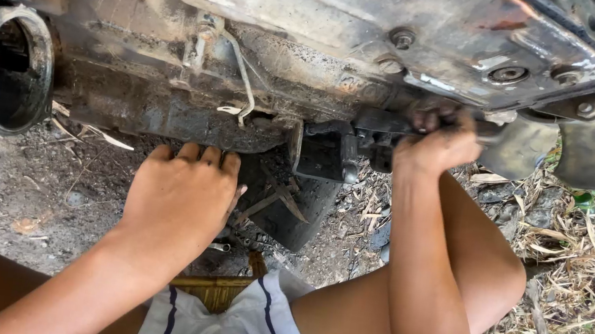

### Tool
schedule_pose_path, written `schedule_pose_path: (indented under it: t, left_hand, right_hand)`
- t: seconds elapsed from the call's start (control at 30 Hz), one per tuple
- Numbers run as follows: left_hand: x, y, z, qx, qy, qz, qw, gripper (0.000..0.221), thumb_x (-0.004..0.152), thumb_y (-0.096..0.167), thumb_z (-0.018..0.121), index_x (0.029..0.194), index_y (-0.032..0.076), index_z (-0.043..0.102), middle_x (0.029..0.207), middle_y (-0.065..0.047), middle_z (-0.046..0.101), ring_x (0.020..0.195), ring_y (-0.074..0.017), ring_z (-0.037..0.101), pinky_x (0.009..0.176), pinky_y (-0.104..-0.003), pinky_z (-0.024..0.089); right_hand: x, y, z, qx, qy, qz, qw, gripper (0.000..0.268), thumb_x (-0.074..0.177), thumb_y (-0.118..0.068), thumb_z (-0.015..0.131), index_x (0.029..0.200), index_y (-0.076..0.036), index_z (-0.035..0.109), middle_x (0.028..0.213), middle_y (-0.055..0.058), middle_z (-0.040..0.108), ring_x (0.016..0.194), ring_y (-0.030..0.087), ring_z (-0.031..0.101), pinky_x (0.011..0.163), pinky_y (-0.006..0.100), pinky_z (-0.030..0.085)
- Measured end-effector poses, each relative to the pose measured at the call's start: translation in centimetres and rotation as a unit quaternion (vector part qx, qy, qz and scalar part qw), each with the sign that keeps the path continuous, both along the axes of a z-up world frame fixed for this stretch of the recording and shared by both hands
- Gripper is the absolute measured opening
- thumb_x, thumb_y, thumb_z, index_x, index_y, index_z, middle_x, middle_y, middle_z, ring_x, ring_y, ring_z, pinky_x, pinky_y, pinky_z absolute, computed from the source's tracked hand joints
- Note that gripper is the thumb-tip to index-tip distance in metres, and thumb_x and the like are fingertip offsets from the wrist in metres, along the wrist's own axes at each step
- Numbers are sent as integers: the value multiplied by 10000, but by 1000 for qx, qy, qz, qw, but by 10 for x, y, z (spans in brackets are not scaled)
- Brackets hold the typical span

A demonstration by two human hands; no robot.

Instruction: Scraping grime and gasket material from an engine block using a hand tool

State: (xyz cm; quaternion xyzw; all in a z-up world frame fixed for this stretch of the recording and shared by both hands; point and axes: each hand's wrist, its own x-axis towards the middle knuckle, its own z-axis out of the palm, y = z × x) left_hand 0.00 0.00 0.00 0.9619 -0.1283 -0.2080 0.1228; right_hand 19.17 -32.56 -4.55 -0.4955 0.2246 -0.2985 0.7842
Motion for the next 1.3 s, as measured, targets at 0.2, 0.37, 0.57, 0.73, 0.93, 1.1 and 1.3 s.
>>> schedule_pose_path:
  t: [0.2, 0.37, 0.57, 0.73, 0.93, 1.1, 1.3]
  left_hand:
    - [-1, -1, -19, 28, -18, -3, 999, 326, 1041, 248, 630, 1264, 91, 810, 1087, -152, 860, 1083, -357, 835, 919, -513, 602]
    - [2, -5, 11, 64, -21, -53, 996, 361, 1054, 163, 693, 1349, -40, 740, 1092, -209, 868, 805, -268, 841, 677, -371, 682]
    - [-3, -5, 5, 62, -12, -59, 996, 369, 1015, 128, 740, 1339, -49, 736, 1073, -210, 865, 761, -239, 811, 660, -354, 660]
    - [-1, -3, 4, 73, -3, -60, 996, 402, 1026, 146, 748, 1375, -53, 724, 1067, -209, 875, 753, -224, 802, 649, -333, 644]
    - [-2, -6, 2, 69, -9, -57, 996, 403, 1011, 133, 760, 1370, -46, 725, 1097, -225, 866, 773, -237, 812, 661, -339, 656]
    - [0, -3, 1, 70, 11, -59, 996, 346, 1078, 154, 704, 1358, -49, 726, 1112, -210, 866, 798, -244, 825, 684, -349, 677]
    - [10, 4, 20, 25, 82, -26, 996, 385, 1006, -23, 681, 1375, 42, 773, 1185, -230, 852, 1136, -385, 829, 984, -566, 622]
  right_hand:
    - [-9, 0, 24, 73, -35, 111, 990, 165, 801, -76, 631, 798, -198, 520, 702, -23, 497, 518, 138, 369, 508, 347, 359]
    - [-17, -16, 63, -68, -187, 166, 966, 214, 1000, 68, 570, 1042, -134, 627, 739, 47, 644, 503, 149, 467, 441, 330, 381]
    - [-26, 20, 55, -133, -168, 242, 946, 239, 1007, 98, 536, 1089, -113, 611, 800, 75, 617, 537, 134, 429, 466, 280, 352]
    - [-29, 34, 58, -159, -137, 208, 955, 207, 1007, 85, 500, 1077, -96, 570, 814, 98, 588, 554, 134, 391, 498, 278, 317]
    - [-24, 36, 52, -172, -144, 203, 953, 225, 979, 92, 500, 1070, -96, 582, 798, 100, 601, 563, 142, 414, 490, 282, 303]
    - [-20, 45, 36, -444, -158, 152, 869, 216, 864, 133, 570, 980, -39, 630, 840, 92, 679, 627, 184, 550, 609, 326, 498]
    - [11, 45, 13, -466, -189, 65, 862, 203, 775, 196, 661, 810, -3, 641, 480, 171, 586, 335, 189, 540, 356, 301, 449]
